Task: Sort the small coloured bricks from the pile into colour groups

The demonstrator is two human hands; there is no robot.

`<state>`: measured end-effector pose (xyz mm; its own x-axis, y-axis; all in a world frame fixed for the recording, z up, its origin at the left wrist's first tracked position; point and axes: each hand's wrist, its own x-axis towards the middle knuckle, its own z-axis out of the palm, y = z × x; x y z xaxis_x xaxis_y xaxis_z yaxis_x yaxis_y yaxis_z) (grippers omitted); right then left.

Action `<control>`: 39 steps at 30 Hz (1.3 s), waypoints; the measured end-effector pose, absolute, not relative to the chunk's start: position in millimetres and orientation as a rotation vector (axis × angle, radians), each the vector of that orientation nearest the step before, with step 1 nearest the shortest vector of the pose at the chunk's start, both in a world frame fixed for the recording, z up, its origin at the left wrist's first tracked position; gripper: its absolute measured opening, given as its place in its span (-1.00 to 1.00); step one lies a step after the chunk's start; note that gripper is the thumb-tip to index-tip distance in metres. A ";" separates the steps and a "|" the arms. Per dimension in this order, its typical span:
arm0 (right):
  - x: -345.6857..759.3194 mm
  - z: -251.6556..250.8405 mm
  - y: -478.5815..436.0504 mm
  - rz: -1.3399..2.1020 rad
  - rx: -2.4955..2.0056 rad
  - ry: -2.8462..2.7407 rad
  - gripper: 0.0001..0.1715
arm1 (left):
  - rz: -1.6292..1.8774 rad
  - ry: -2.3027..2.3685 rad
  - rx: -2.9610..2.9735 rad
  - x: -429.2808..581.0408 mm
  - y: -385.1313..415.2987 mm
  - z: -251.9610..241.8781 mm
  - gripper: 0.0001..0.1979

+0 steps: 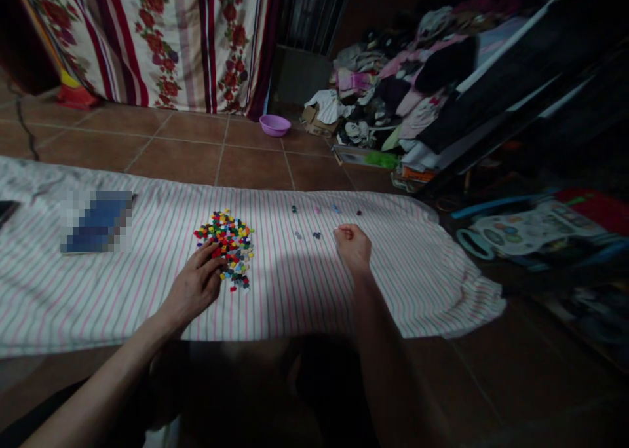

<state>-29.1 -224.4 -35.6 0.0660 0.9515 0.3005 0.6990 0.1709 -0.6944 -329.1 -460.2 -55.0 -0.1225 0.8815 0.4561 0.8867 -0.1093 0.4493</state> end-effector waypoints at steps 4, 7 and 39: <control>-23.9 -44.0 -220.8 0.359 -1.623 -1.761 -0.73 | -1.044 -2.088 -2.079 -328.9 -460.6 -53.5 -0.73; -21.9 -49.3 -219.8 0.335 -1.625 -1.814 -0.73 | -1.030 -2.093 -2.081 -329.1 -460.8 -52.5 -0.72; -23.9 -50.4 -218.6 0.346 -1.670 -1.751 -0.55 | -1.058 -2.050 -2.089 -329.9 -460.1 -56.0 -0.73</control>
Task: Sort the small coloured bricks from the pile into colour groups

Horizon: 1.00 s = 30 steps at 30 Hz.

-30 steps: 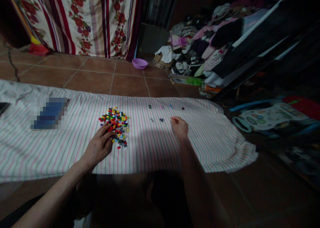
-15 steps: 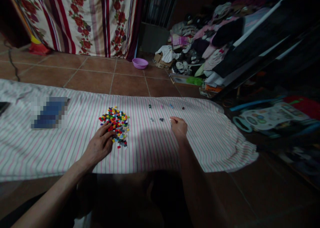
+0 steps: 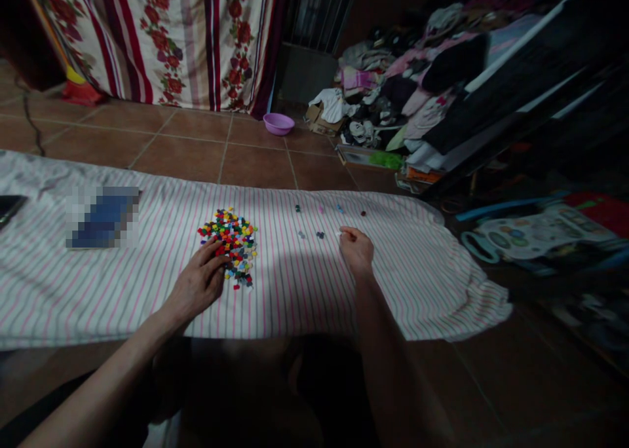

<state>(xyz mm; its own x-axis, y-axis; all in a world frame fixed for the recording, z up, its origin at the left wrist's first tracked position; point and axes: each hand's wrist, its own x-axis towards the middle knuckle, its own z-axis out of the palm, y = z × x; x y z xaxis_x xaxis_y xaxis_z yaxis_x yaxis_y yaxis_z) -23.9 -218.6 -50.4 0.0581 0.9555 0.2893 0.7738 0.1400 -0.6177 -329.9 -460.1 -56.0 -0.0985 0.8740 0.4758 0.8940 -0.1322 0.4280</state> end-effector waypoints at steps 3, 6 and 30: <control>-28.0 -44.9 -221.5 0.350 -1.645 -1.747 -0.57 | -1.049 -2.056 -2.092 -330.2 -460.7 -54.6 -0.73; -39.6 -38.2 -228.0 0.342 -1.545 -1.781 -0.60 | -1.032 -2.075 -2.100 -330.7 -460.9 -53.5 -0.72; -146.9 -17.9 -342.0 0.816 -0.370 -2.691 -0.89 | -1.162 -2.142 -2.033 -335.2 -463.7 -52.1 -0.77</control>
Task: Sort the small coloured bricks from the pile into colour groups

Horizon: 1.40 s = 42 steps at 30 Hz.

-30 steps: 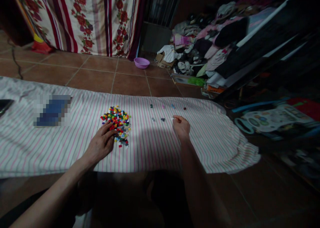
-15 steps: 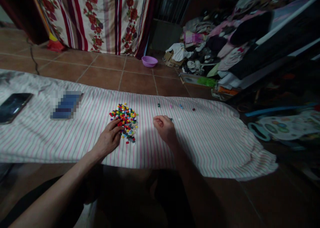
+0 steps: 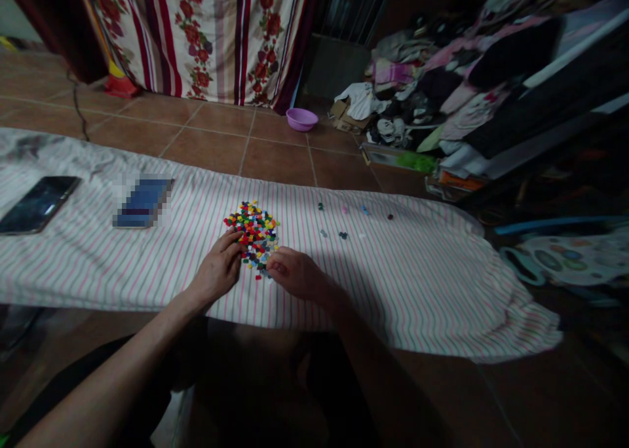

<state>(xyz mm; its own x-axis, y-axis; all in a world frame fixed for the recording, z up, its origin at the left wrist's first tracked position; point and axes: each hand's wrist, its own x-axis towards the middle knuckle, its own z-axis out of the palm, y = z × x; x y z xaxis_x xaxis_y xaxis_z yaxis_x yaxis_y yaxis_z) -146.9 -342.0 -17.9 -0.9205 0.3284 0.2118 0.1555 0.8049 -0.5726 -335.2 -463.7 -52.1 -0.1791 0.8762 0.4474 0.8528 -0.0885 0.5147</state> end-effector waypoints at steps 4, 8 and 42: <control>-140.1 -10.2 -345.2 0.903 -0.352 -2.803 -0.85 | 1.121 2.118 1.991 -334.9 -465.0 -50.3 -0.76; -138.7 -11.4 -349.5 0.873 -0.421 -2.881 -0.80 | 1.087 2.123 1.994 -333.8 -465.2 -49.2 -0.75; -121.8 -16.2 -325.8 0.894 -0.529 -2.687 -0.83 | 0.804 2.142 2.353 -314.7 -461.4 -38.8 -0.46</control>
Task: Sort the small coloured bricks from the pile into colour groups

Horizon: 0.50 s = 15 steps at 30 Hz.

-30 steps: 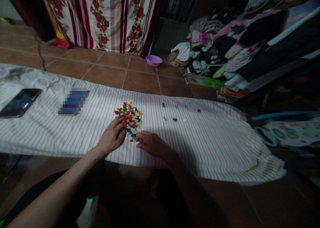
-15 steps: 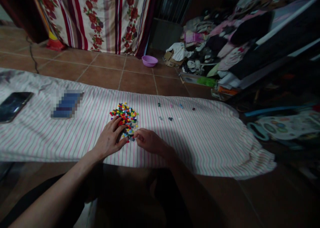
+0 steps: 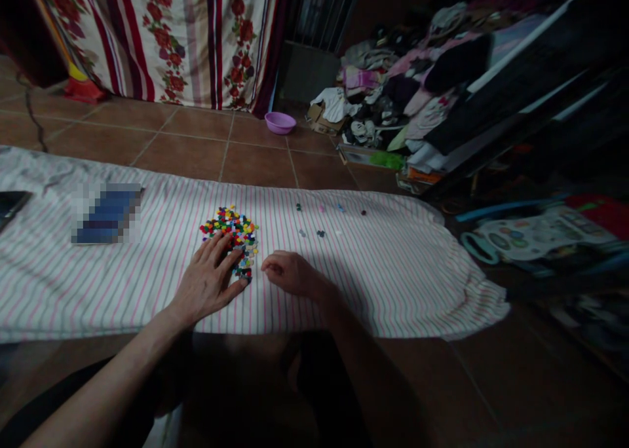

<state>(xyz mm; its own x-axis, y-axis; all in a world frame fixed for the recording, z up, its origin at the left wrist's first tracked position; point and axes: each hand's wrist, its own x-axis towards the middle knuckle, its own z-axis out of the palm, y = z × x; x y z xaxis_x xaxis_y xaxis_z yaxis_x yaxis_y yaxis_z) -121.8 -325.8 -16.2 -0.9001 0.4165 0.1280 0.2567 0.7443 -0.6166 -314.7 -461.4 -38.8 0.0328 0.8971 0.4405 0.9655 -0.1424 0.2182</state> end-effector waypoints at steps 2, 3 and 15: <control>-116.4 -14.5 -321.2 0.876 -0.555 -2.693 -0.86 | -0.730 -1.937 -2.161 -313.2 -460.6 -39.0 -0.43; -113.3 -13.6 -318.7 0.872 -0.573 -2.697 -0.86 | -0.726 -1.931 -2.162 -312.6 -460.3 -39.6 -0.41; -46.4 -18.9 -265.2 0.778 -1.041 -2.336 -0.77 | -0.735 -1.990 -2.079 -309.1 -457.0 -50.6 -0.46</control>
<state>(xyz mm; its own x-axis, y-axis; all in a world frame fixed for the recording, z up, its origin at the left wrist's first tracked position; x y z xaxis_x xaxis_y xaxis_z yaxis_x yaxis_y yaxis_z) -46.4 -265.2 -18.9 -0.6053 0.7754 0.1798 0.5125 0.5526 -0.6573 -309.1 -457.0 -50.6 -0.0130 0.8888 0.4581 0.9731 -0.0940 0.2101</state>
